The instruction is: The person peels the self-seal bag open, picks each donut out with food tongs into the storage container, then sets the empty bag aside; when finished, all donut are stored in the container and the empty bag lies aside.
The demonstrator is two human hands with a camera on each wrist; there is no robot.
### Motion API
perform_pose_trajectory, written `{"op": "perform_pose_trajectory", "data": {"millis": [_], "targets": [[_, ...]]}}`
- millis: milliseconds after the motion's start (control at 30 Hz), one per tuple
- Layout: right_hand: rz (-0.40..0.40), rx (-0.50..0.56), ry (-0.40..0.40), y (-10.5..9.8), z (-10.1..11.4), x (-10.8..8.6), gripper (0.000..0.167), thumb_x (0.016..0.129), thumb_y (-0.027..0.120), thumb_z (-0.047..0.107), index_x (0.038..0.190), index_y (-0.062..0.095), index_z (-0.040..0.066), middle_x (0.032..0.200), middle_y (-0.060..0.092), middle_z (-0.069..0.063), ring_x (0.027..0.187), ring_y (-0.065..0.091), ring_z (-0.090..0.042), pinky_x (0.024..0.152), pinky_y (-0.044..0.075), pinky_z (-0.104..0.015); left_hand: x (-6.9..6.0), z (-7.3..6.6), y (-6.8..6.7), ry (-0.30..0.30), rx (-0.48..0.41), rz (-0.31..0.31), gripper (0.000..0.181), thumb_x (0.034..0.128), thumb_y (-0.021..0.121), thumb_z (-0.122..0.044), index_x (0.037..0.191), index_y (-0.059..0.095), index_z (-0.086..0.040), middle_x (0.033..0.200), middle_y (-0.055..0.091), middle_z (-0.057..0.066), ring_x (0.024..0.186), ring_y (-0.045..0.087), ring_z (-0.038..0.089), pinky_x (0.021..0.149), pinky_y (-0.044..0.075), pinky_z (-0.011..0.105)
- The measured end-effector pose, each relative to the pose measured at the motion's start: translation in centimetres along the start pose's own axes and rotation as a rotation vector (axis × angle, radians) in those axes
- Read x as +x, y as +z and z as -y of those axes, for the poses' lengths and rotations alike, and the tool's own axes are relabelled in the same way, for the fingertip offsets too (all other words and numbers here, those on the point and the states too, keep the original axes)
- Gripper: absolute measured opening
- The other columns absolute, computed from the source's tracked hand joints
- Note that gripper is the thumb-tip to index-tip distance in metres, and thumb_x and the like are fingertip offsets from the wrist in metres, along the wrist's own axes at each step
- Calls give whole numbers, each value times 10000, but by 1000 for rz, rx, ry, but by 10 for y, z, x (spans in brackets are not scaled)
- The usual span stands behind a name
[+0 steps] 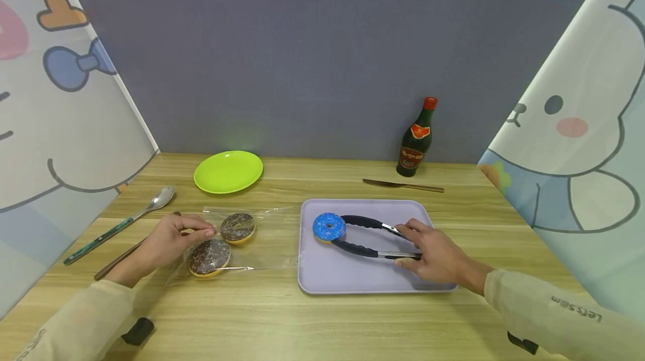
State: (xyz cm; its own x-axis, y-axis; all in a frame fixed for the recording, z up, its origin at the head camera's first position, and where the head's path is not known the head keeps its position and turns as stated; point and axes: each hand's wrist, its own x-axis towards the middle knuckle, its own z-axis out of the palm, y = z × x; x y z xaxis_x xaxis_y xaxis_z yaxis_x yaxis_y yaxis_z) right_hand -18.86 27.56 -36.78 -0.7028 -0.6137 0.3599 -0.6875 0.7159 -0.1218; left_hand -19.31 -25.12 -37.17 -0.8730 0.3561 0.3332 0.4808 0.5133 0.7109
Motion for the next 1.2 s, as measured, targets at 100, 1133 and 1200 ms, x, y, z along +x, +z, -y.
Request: {"op": "perform_pose_trajectory", "data": {"millis": [100,1133,1200], "targets": [[12,-5,20,0,0,0,581,736,801,334,1183,604,19,990,557,-11,689,465,-88,590,422,-258,0,1,0,0,3,-1,85,875,667,-24,916,741,-30,916,691,30,848,603,51,652,510,234],[-34,113,35,2,23,-11,695,750,798,393,1248,556,-28,1042,528,4,744,465,-91,628,421,-244,1,2,0,16,24,-8,84,866,676,-17,907,745,-42,899,692,17,832,605,53,649,509,228],[-27,135,19,3,31,-12,690,761,790,394,1250,556,-32,1055,525,16,745,463,-85,631,418,-234,1,2,0,10,20,-10,85,867,677,-22,907,747,-48,897,691,12,831,607,56,650,510,230]]}}
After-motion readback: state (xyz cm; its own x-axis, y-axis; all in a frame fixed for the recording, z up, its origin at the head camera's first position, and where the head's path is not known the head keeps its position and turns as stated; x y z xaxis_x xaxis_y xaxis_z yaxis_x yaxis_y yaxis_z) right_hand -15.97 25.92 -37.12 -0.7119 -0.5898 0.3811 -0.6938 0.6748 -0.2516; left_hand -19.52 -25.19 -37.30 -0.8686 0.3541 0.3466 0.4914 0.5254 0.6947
